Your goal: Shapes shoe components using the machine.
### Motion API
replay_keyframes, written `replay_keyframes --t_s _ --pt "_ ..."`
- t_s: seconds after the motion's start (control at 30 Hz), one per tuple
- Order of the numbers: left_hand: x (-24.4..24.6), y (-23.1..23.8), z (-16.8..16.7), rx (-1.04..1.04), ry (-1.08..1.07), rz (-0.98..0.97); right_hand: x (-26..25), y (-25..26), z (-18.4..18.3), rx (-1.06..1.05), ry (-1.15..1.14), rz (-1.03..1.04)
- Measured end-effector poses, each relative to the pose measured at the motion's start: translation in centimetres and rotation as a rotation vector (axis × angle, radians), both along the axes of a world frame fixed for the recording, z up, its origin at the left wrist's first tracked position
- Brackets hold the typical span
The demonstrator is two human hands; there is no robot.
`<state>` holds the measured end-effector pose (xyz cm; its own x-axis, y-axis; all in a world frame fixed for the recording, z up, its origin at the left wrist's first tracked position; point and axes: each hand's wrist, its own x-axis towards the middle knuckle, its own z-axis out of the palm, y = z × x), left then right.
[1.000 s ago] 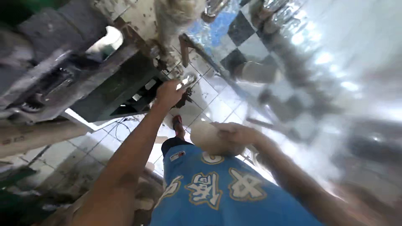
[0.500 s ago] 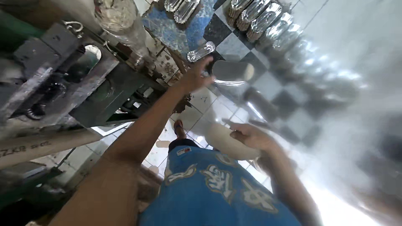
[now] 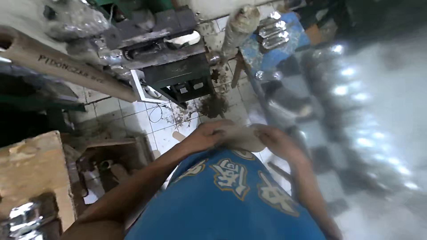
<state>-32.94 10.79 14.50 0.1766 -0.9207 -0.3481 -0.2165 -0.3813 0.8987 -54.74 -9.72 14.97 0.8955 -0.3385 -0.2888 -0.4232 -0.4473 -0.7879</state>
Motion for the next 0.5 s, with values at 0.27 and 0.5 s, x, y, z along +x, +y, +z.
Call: replay_keyframes --t_s 0.27,0.5 --pt "0.9 1.1 -1.3 -0.208 0.198 0.08 6.8 -0.1 1.4 -0.047 0.038 0.469" --pt "1.6 -0.2 -1.2 -0.285 0.494 0.818 12.5 2.2 -1.3 0.174 -0.192 -0.017"
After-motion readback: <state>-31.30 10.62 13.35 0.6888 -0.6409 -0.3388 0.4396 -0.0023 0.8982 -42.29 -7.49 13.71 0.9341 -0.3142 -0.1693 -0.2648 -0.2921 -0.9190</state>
